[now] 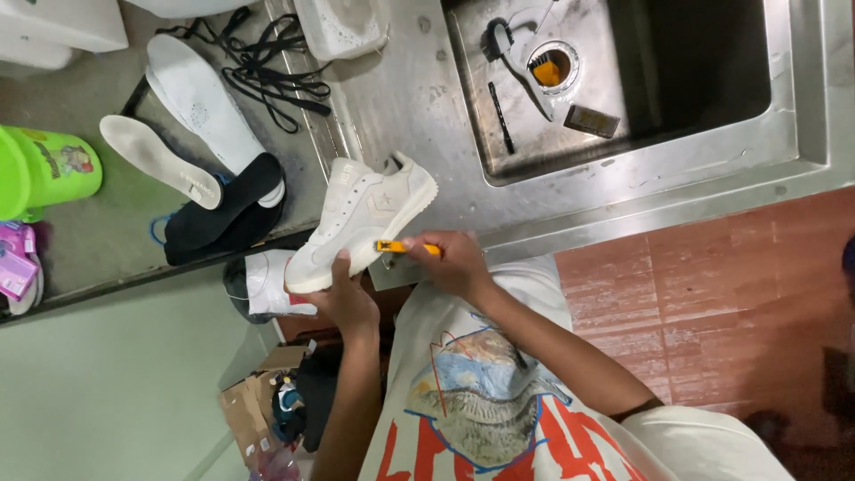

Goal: The person scrubs a white sneaker with a yellow brush over a stainless steel sink, focusing on the sole and sides. They rinse the shoe under running water and continue scrubbing different areas of the shoe throughout the clip.

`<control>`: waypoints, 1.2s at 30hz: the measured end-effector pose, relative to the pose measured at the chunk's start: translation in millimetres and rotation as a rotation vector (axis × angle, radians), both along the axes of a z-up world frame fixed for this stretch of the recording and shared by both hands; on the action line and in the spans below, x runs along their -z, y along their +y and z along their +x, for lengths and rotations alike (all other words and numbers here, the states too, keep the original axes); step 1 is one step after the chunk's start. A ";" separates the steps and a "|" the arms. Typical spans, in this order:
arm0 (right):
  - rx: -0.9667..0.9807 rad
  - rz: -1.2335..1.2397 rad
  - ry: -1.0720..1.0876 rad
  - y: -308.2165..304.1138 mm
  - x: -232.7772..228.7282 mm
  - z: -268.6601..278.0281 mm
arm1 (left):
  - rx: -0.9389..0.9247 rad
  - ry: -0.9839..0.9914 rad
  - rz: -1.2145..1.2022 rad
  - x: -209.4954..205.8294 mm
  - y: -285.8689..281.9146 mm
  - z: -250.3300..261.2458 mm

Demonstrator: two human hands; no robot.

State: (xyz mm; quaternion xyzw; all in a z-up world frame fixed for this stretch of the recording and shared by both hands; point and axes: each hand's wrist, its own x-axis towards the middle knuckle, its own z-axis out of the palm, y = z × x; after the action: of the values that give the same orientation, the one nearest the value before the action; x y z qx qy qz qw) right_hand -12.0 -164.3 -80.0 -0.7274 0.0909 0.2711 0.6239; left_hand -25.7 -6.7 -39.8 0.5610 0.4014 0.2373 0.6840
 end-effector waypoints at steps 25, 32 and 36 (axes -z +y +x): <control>0.051 -0.525 -0.100 -46.2 74.3 65.5 | -0.047 0.048 -0.040 13.4 20.4 -8.8; -0.043 -0.466 0.105 -49.9 58.9 51.7 | -0.063 0.097 -0.073 -14.5 8.9 -2.2; -0.110 -0.478 0.068 -39.6 33.3 44.7 | -0.090 0.078 -0.057 -4.2 13.6 -1.1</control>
State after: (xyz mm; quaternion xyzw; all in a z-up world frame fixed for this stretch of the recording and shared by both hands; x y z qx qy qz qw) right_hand 32.7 -203.9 -113.2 -0.8487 0.1338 0.2995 0.4149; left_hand -26.8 6.9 -35.6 0.5314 0.4592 0.2340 0.6723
